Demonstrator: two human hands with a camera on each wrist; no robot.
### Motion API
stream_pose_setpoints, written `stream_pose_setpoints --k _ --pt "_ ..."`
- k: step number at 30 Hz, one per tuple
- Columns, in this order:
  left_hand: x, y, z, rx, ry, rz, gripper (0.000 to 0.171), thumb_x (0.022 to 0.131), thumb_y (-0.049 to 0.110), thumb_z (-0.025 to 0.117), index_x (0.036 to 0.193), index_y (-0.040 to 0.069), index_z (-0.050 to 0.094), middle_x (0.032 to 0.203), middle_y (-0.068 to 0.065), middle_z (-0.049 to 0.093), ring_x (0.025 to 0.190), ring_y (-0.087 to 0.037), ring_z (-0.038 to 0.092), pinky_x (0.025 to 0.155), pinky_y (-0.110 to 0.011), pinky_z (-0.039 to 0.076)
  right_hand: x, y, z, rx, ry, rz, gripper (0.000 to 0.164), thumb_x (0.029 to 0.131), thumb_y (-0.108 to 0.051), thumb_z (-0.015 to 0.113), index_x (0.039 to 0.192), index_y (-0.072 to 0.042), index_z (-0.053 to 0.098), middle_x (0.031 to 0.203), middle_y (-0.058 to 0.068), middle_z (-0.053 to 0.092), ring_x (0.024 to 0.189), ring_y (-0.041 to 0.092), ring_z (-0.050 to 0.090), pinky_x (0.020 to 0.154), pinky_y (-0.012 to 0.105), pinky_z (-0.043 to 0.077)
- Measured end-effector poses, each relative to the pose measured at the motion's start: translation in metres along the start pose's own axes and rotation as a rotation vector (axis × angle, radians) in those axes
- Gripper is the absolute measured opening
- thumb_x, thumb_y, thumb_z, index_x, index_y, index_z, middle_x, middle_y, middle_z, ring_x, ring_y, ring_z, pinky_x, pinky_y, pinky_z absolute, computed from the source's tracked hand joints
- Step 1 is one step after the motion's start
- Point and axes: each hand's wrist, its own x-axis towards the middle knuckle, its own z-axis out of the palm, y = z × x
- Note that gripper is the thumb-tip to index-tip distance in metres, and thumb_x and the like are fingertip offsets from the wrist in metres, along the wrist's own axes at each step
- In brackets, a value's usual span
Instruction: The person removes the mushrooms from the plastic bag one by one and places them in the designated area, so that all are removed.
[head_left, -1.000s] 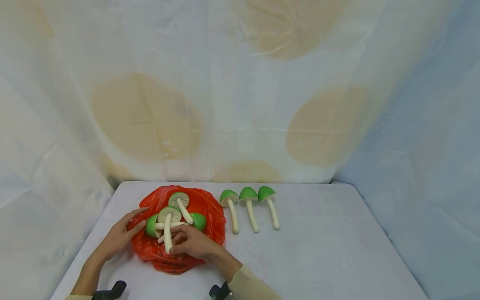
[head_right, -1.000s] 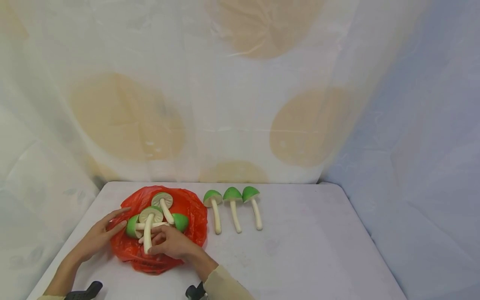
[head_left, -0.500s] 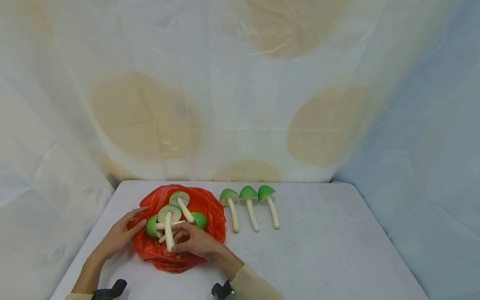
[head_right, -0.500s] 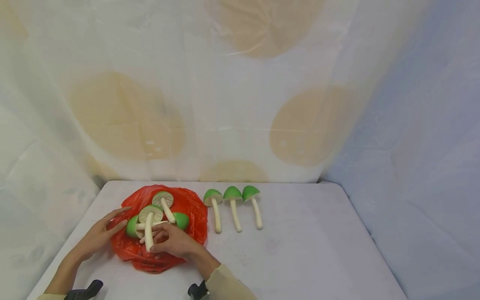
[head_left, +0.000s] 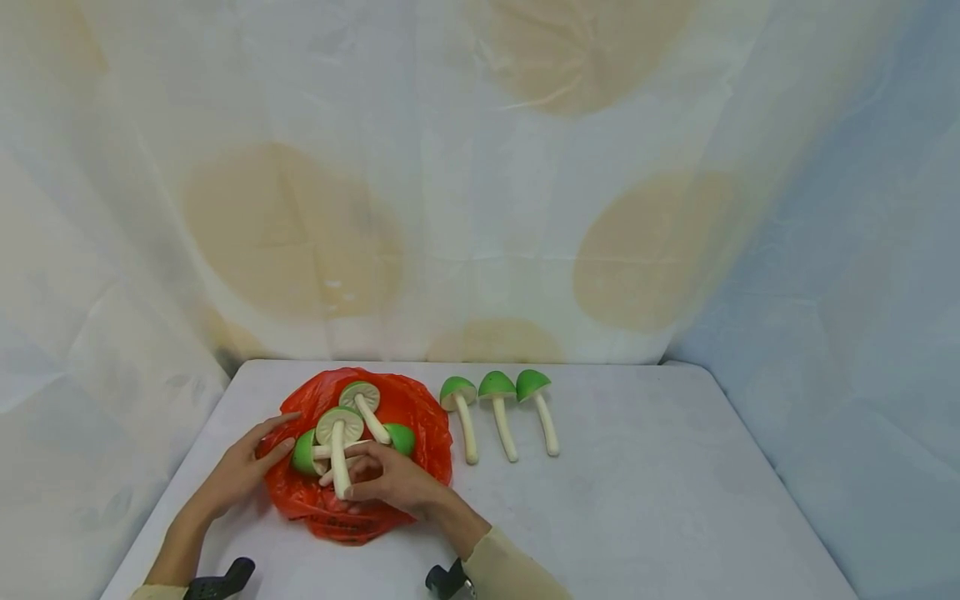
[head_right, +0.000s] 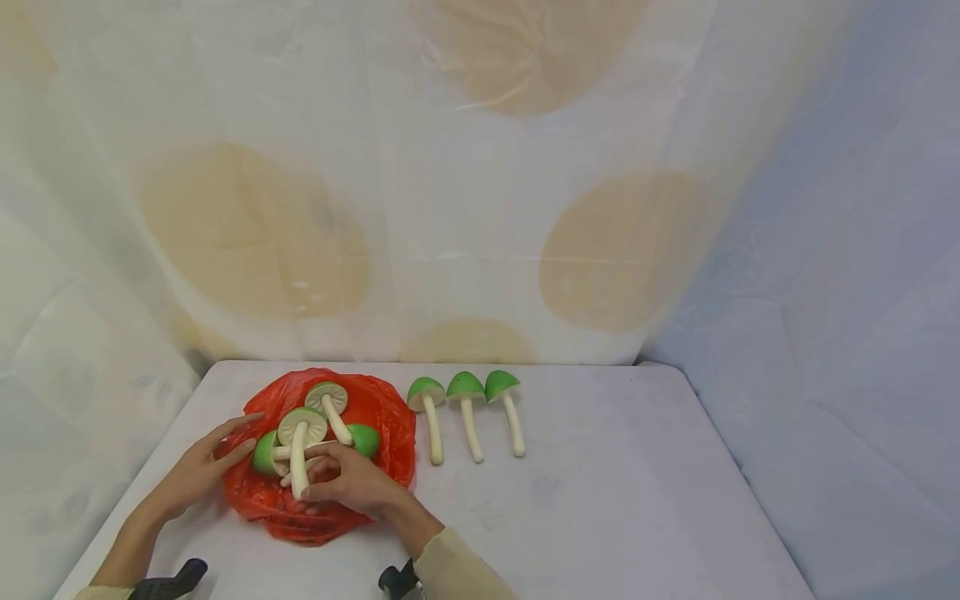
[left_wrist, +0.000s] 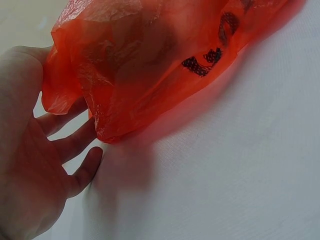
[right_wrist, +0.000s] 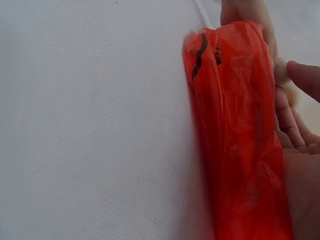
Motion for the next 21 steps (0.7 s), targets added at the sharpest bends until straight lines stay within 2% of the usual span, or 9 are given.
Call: stream_pose_setpoints --k 5,9,17,21 --pt "0.0006 0.0011 -0.0002 -0.022 -0.004 0.014 0.057 0.101 0.045 0.057 0.15 0.02 0.045 0.155 -0.024 0.038 0.144 -0.054 0.025 0.104 -0.079 0.027 0.0011 0.0028 -0.0033 0.073 -0.013 -0.02 0.049 0.093 0.0 0.068 0.136 -0.02 0.054 0.108 0.007 0.071 0.09 0.026 0.075 0.086 0.039 0.061" --pt "0.0006 0.002 -0.0002 -0.03 -0.008 0.014 0.057 0.101 0.045 0.058 0.15 0.02 0.046 0.155 -0.024 0.038 0.144 -0.054 0.025 0.104 -0.079 0.026 0.0016 0.0018 -0.0062 0.091 -0.033 -0.053 0.054 0.093 0.001 0.067 0.142 -0.014 0.05 0.118 0.014 0.069 0.097 0.029 0.074 0.089 0.041 0.06" --pt "0.0004 0.0032 0.0001 -0.024 -0.012 -0.003 0.059 0.1 0.048 0.058 0.15 0.019 0.045 0.156 -0.024 0.038 0.144 -0.054 0.025 0.105 -0.079 0.026 -0.0003 -0.0018 -0.0096 0.057 -0.031 -0.062 0.056 0.094 -0.001 0.067 0.145 -0.014 0.048 0.127 0.03 0.061 0.097 0.017 0.072 0.091 0.037 0.059" --pt "0.0002 0.0049 -0.0006 -0.018 -0.014 -0.01 0.059 0.1 0.048 0.057 0.151 0.02 0.045 0.155 -0.024 0.037 0.144 -0.054 0.025 0.104 -0.079 0.027 -0.0017 -0.0031 -0.0097 0.029 -0.012 -0.06 0.056 0.094 -0.004 0.069 0.145 -0.017 0.049 0.121 0.021 0.067 0.1 0.015 0.071 0.089 0.033 0.059"
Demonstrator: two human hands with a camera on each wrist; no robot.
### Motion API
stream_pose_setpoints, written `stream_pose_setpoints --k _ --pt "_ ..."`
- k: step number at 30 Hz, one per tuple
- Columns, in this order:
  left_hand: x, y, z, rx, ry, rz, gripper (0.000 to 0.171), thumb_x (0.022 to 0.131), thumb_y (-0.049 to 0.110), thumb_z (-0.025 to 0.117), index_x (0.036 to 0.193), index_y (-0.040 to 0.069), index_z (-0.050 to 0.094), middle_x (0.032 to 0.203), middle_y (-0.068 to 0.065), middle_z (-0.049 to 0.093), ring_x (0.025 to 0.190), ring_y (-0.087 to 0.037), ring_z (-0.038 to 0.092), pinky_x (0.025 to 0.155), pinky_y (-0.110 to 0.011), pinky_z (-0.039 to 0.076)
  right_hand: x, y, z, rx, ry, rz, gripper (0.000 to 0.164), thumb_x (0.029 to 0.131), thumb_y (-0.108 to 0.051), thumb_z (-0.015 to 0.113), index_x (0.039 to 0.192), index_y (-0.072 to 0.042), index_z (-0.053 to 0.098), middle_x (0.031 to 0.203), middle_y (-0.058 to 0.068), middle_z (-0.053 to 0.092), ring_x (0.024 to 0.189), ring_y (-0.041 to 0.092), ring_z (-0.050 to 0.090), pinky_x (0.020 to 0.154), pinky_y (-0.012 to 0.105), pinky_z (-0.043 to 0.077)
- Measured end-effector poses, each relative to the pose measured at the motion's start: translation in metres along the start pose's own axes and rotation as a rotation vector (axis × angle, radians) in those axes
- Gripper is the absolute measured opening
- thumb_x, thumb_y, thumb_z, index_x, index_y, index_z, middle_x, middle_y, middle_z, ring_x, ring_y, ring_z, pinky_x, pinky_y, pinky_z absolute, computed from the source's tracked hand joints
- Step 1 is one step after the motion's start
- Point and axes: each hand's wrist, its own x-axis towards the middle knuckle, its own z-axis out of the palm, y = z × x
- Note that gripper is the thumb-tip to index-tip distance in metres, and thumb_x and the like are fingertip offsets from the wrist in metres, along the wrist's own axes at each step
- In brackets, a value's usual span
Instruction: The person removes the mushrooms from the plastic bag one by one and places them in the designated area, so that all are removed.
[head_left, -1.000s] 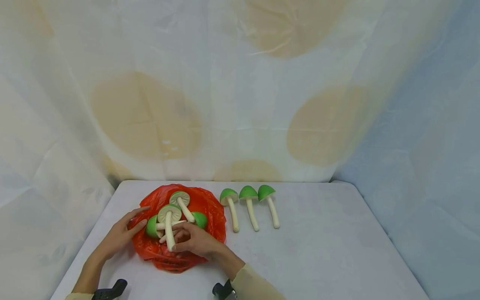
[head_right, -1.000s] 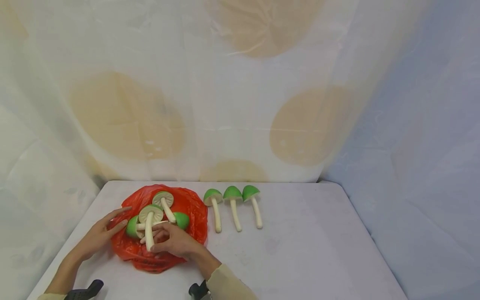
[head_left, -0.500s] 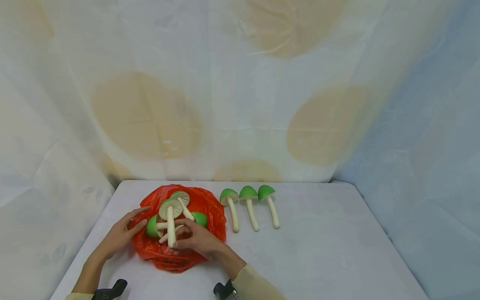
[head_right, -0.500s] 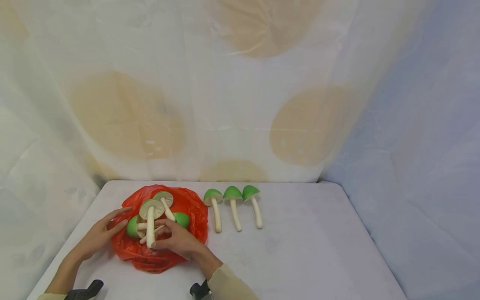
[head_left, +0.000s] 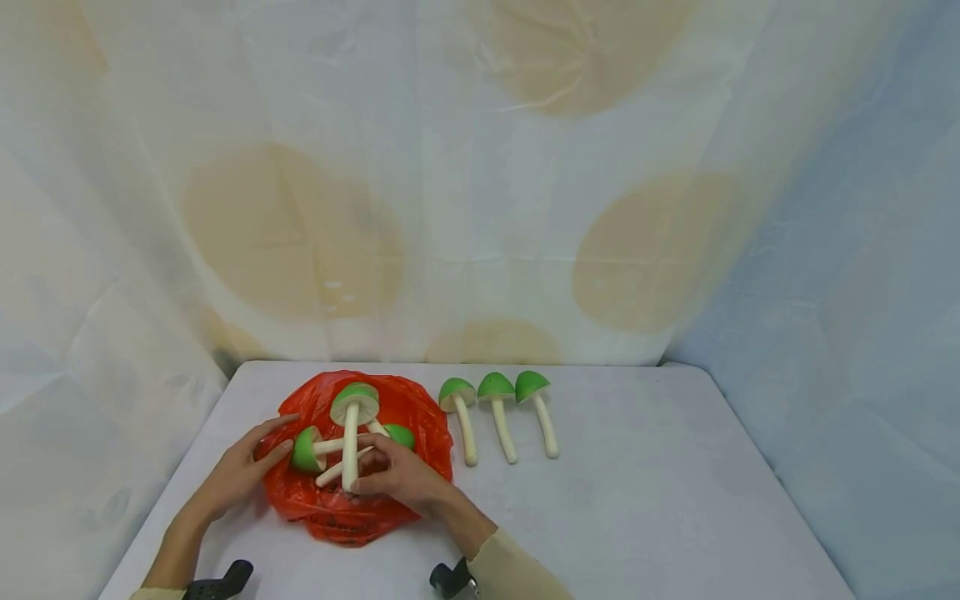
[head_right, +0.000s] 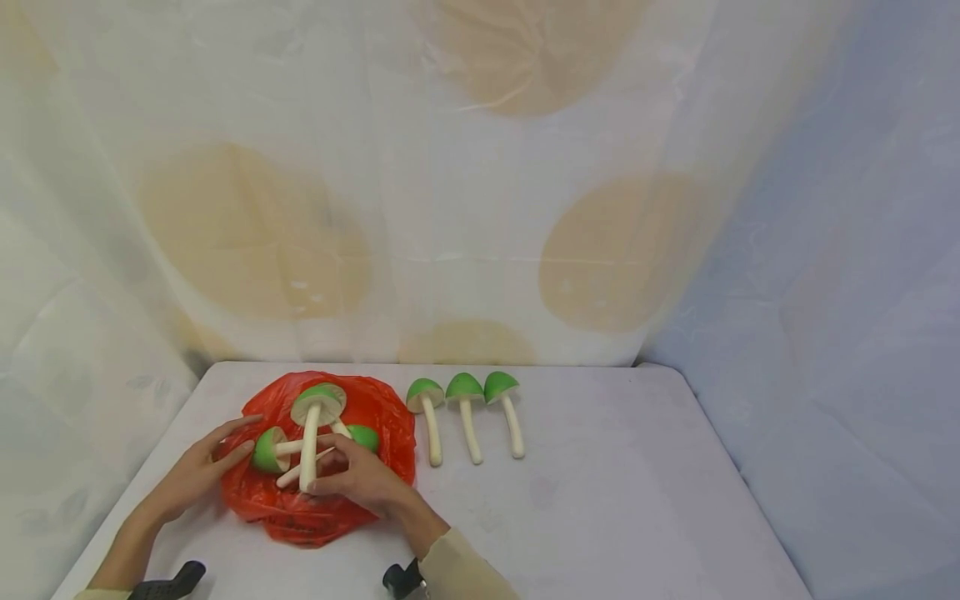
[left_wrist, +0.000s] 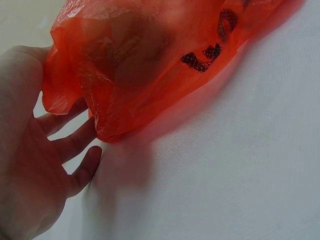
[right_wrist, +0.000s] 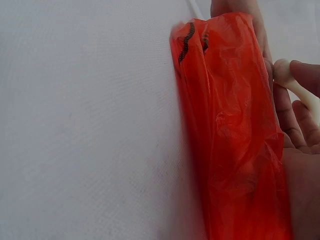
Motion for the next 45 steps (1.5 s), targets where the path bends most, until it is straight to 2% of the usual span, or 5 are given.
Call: stream_pose_setpoints --k 10,19,27,32,45 --pt "0.0 -0.003 0.0 0.011 0.004 -0.012 0.062 0.1 0.051 0.056 0.151 0.019 0.044 0.157 -0.024 0.035 0.145 -0.054 0.023 0.104 -0.08 0.026 -0.007 -0.009 0.0 -0.119 0.065 0.01 0.056 0.09 -0.009 0.073 0.142 -0.019 0.052 0.106 0.001 0.068 0.098 0.013 0.066 0.084 0.028 0.059" --pt "0.0 -0.003 -0.001 0.022 0.003 -0.014 0.061 0.1 0.051 0.055 0.151 0.019 0.044 0.157 -0.026 0.033 0.144 -0.055 0.024 0.103 -0.08 0.027 -0.013 -0.017 -0.009 -0.069 0.081 0.013 0.054 0.089 -0.004 0.072 0.135 -0.025 0.054 0.101 0.002 0.062 0.088 0.021 0.069 0.086 0.042 0.06" --pt "0.0 -0.001 0.0 0.037 -0.006 -0.035 0.064 0.1 0.054 0.054 0.152 0.019 0.042 0.157 -0.026 0.034 0.143 -0.055 0.026 0.103 -0.079 0.03 -0.016 -0.022 -0.013 -0.087 0.115 -0.028 0.05 0.092 -0.009 0.071 0.134 -0.028 0.052 0.108 0.005 0.061 0.073 0.017 0.06 0.064 0.024 0.055" --pt "0.0 -0.002 0.0 0.039 -0.007 -0.044 0.065 0.099 0.055 0.054 0.153 0.02 0.041 0.157 -0.025 0.034 0.142 -0.055 0.027 0.102 -0.078 0.032 -0.017 -0.024 -0.017 -0.075 0.106 -0.046 0.05 0.093 -0.009 0.068 0.137 -0.025 0.049 0.125 0.016 0.066 0.08 0.02 0.061 0.067 0.026 0.055" --pt "0.0 -0.003 0.001 0.043 -0.007 -0.052 0.067 0.099 0.056 0.053 0.153 0.02 0.04 0.157 -0.026 0.034 0.141 -0.055 0.028 0.101 -0.077 0.034 -0.025 -0.03 -0.032 -0.129 0.184 -0.097 0.057 0.091 -0.007 0.069 0.142 -0.021 0.047 0.121 0.021 0.068 0.085 0.018 0.064 0.067 0.025 0.053"
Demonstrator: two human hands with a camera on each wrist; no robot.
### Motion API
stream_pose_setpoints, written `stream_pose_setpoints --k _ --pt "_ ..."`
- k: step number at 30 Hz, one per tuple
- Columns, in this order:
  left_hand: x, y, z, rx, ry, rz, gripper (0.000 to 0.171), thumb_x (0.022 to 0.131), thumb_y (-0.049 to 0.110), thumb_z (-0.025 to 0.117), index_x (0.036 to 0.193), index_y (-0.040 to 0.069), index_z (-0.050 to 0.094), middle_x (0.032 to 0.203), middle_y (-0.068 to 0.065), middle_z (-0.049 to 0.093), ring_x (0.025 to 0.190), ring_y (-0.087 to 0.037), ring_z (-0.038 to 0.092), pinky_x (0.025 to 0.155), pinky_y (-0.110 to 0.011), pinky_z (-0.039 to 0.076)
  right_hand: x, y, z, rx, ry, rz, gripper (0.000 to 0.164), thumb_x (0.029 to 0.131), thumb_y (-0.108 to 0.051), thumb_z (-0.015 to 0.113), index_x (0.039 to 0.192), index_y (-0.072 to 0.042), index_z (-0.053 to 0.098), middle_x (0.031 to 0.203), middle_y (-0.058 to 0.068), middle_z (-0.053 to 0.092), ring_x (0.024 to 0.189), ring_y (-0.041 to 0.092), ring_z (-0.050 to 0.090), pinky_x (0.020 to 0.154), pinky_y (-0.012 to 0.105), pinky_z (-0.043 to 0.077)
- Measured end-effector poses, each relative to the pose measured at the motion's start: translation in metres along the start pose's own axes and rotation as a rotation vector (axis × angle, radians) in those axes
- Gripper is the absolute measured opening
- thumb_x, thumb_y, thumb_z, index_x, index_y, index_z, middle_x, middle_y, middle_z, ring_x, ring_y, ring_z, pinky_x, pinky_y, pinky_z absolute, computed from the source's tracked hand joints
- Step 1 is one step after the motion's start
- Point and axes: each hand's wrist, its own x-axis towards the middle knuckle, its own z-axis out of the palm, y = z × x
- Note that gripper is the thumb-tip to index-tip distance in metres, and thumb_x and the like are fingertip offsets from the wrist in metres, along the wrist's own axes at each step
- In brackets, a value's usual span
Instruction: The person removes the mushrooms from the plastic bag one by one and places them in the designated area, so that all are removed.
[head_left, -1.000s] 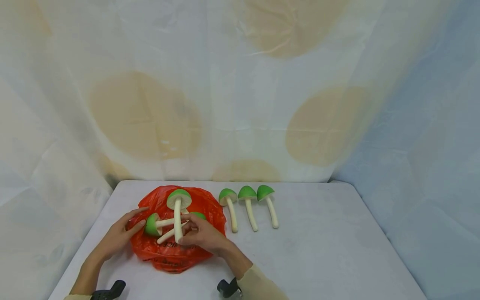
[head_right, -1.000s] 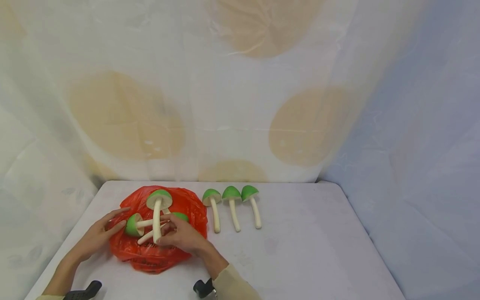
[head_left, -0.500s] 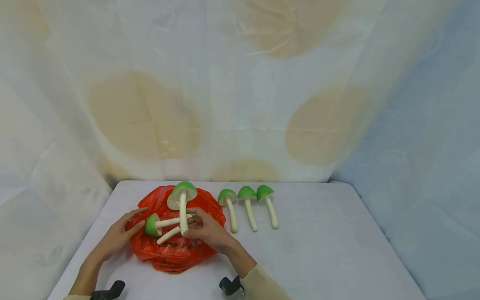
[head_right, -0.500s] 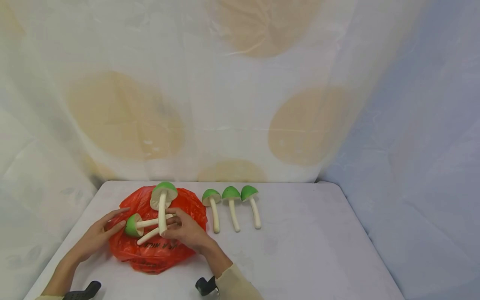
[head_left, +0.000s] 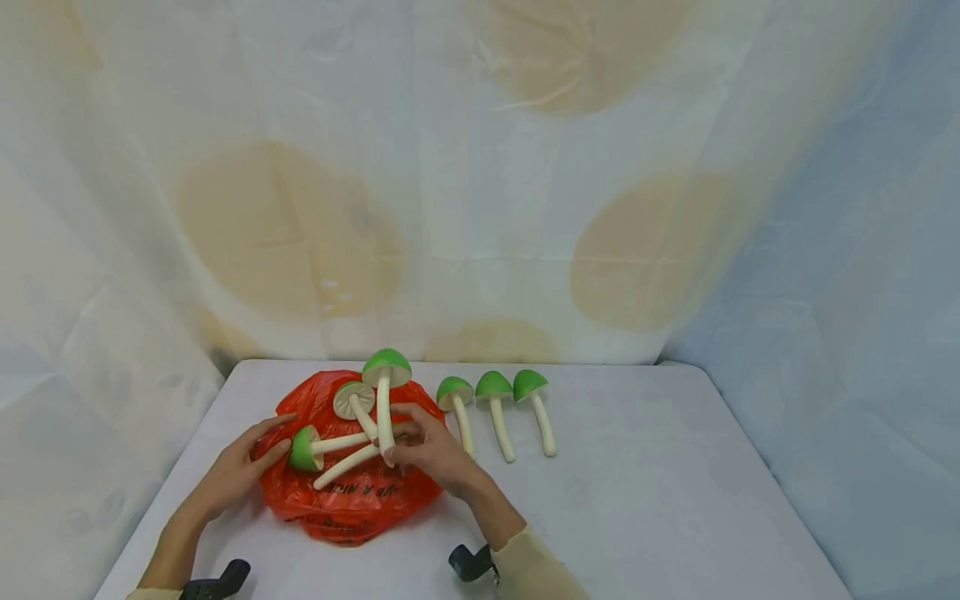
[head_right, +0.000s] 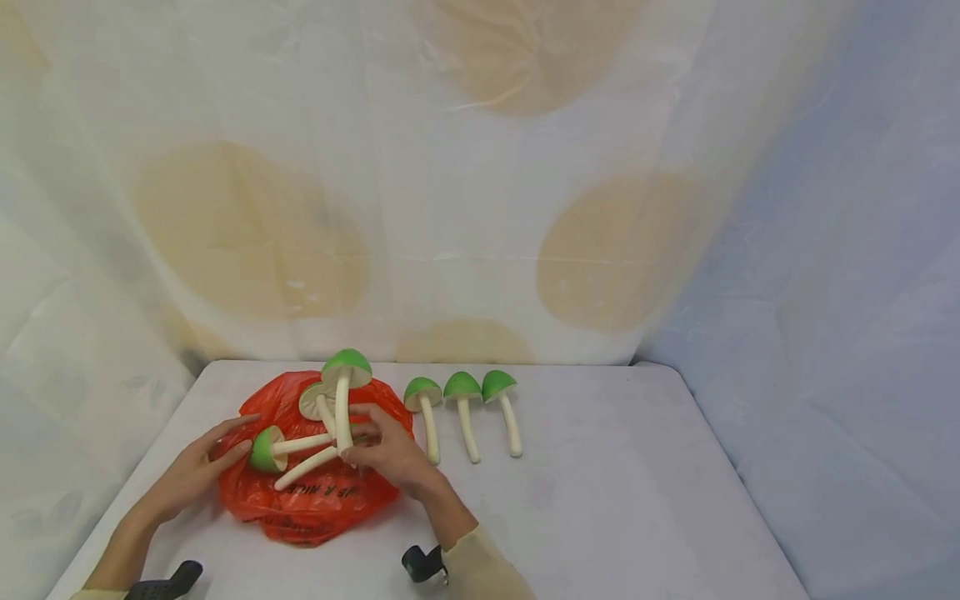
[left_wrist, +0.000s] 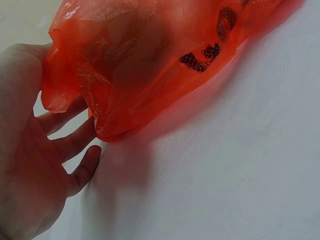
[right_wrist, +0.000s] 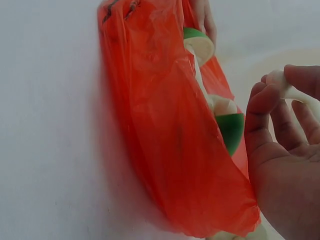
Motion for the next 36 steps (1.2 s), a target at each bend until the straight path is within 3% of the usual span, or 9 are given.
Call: stream_pose_setpoints --k 7,14,21,30,36 --pt "0.0 -0.002 0.001 -0.006 0.007 0.027 0.064 0.1 0.053 0.054 0.152 0.019 0.042 0.156 -0.026 0.035 0.142 -0.055 0.028 0.102 -0.077 0.033 -0.001 0.004 -0.01 -0.029 0.038 -0.021 0.053 0.093 -0.012 0.068 0.142 -0.022 0.049 0.121 0.019 0.068 0.089 0.021 0.063 0.068 0.027 0.054" --pt "0.001 -0.001 0.001 -0.021 0.011 0.044 0.062 0.1 0.051 0.055 0.152 0.019 0.043 0.156 -0.026 0.035 0.143 -0.055 0.026 0.103 -0.079 0.029 -0.001 0.004 -0.018 -0.017 0.121 -0.01 0.05 0.091 -0.008 0.066 0.137 -0.025 0.053 0.116 0.019 0.068 0.093 0.05 0.057 0.067 0.028 0.054" --pt "0.0 0.0 0.001 -0.023 0.012 0.051 0.061 0.101 0.051 0.055 0.151 0.018 0.044 0.156 -0.026 0.036 0.143 -0.055 0.026 0.104 -0.078 0.03 -0.004 0.003 -0.026 -0.04 0.167 0.009 0.051 0.089 -0.003 0.066 0.136 -0.018 0.053 0.111 0.02 0.07 0.087 0.025 0.061 0.067 0.028 0.049" --pt "0.001 -0.001 0.0 -0.018 0.011 0.037 0.062 0.1 0.052 0.055 0.152 0.019 0.043 0.157 -0.026 0.035 0.143 -0.055 0.025 0.104 -0.079 0.029 -0.008 0.002 -0.037 -0.099 0.214 0.035 0.054 0.088 -0.007 0.066 0.139 -0.02 0.052 0.109 0.015 0.069 0.085 0.02 0.058 0.071 0.029 0.049" --pt "0.001 -0.001 0.001 -0.02 0.01 0.03 0.063 0.1 0.053 0.055 0.152 0.02 0.043 0.157 -0.026 0.034 0.143 -0.056 0.025 0.104 -0.079 0.029 -0.012 0.006 -0.044 -0.095 0.223 0.047 0.053 0.088 -0.004 0.066 0.137 -0.018 0.051 0.113 0.019 0.067 0.087 0.019 0.058 0.069 0.029 0.047"
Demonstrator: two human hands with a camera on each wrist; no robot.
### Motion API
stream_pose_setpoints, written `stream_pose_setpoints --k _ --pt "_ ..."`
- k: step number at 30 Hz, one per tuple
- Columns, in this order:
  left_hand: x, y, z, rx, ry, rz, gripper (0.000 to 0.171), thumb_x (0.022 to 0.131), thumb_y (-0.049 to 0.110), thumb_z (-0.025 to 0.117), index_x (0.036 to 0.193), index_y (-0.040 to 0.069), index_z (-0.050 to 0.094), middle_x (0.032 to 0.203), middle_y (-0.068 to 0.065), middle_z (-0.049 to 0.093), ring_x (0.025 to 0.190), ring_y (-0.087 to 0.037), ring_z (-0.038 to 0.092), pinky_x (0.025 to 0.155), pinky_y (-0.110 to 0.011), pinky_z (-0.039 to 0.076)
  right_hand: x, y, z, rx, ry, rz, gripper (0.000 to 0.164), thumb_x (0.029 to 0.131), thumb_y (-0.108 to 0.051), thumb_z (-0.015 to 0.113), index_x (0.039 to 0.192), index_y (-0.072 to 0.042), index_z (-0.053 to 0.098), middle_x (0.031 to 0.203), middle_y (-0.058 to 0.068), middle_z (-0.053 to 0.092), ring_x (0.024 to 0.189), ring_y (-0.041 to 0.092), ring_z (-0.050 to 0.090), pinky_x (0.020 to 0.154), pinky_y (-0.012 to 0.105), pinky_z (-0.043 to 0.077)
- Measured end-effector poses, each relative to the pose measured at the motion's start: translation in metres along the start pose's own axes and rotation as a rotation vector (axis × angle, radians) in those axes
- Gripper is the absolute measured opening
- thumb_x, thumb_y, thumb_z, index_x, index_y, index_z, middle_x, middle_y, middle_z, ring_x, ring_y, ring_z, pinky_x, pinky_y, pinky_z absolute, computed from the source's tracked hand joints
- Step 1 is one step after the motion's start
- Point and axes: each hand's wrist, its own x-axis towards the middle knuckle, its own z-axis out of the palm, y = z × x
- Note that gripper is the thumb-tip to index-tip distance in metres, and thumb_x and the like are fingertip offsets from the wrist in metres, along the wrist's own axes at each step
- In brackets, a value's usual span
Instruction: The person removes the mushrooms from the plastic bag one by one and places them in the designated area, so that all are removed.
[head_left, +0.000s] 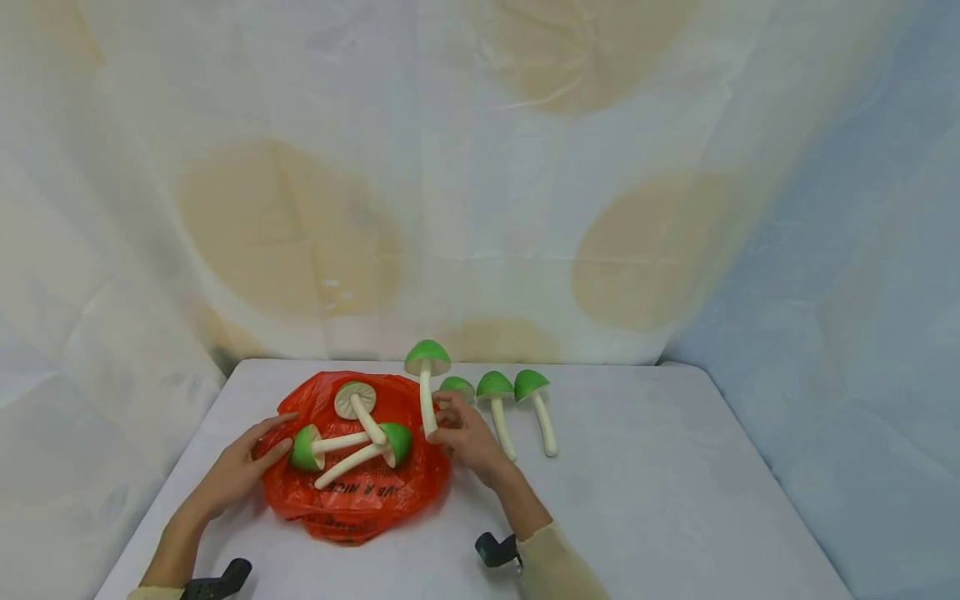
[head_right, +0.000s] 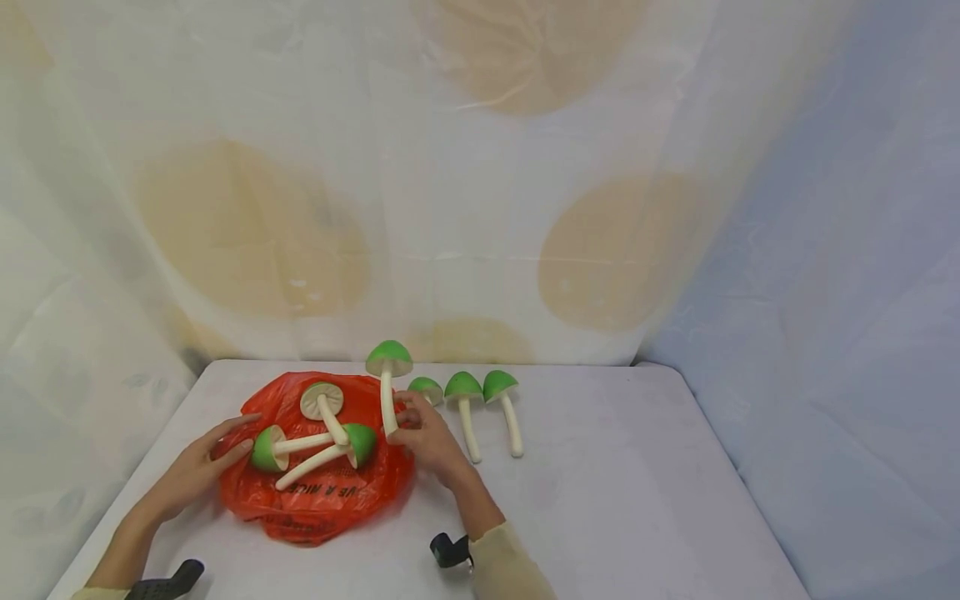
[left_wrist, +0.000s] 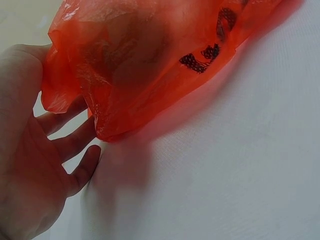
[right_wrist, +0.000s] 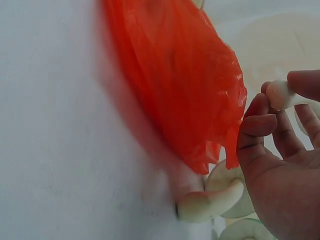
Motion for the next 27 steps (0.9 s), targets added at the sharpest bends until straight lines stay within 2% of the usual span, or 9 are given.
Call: stream_pose_setpoints --k 7,11,13,17,23,27 --pt "0.0 -0.001 0.001 0.001 0.001 -0.002 0.063 0.1 0.053 0.055 0.152 0.021 0.043 0.157 -0.025 0.034 0.143 -0.055 0.025 0.103 -0.078 0.03 -0.006 -0.003 -0.011 0.003 -0.006 0.008 0.053 0.089 -0.001 0.063 0.138 -0.015 0.05 0.119 0.022 0.063 0.098 0.022 0.06 0.077 0.035 0.054" --pt "0.0 -0.001 0.001 0.007 0.001 -0.004 0.063 0.1 0.053 0.055 0.152 0.021 0.043 0.157 -0.025 0.034 0.143 -0.055 0.026 0.103 -0.078 0.031 -0.007 0.001 -0.018 -0.006 0.0 0.007 0.053 0.088 -0.002 0.064 0.137 -0.019 0.051 0.116 0.018 0.064 0.096 0.022 0.062 0.072 0.038 0.055" --pt "0.0 -0.001 0.001 0.009 0.004 -0.002 0.062 0.1 0.053 0.055 0.152 0.021 0.043 0.157 -0.026 0.035 0.143 -0.055 0.026 0.103 -0.078 0.031 -0.006 0.01 -0.022 -0.009 0.008 -0.001 0.054 0.087 -0.003 0.064 0.137 -0.022 0.052 0.112 0.013 0.064 0.09 0.022 0.062 0.066 0.038 0.054" --pt "0.001 0.0 0.001 0.01 0.003 0.0 0.063 0.1 0.053 0.055 0.152 0.02 0.043 0.157 -0.026 0.035 0.143 -0.055 0.026 0.103 -0.077 0.032 -0.009 0.014 -0.029 -0.019 0.026 -0.015 0.057 0.085 0.0 0.062 0.137 -0.022 0.052 0.11 0.017 0.064 0.082 0.025 0.06 0.063 0.035 0.052" --pt "0.0 0.003 0.001 0.007 -0.01 -0.021 0.064 0.099 0.055 0.054 0.152 0.021 0.042 0.157 -0.026 0.033 0.143 -0.055 0.025 0.103 -0.077 0.032 -0.016 0.018 -0.042 -0.041 0.057 0.01 0.057 0.086 0.0 0.066 0.137 -0.022 0.053 0.111 0.022 0.066 0.085 0.038 0.065 0.064 0.029 0.05" --pt "0.0 0.003 0.0 0.01 -0.012 -0.025 0.065 0.099 0.055 0.054 0.152 0.02 0.042 0.158 -0.026 0.032 0.143 -0.055 0.025 0.102 -0.077 0.032 -0.018 0.02 -0.05 -0.058 0.071 0.012 0.057 0.087 0.001 0.065 0.139 -0.016 0.051 0.112 0.023 0.066 0.084 0.037 0.063 0.061 0.026 0.046"
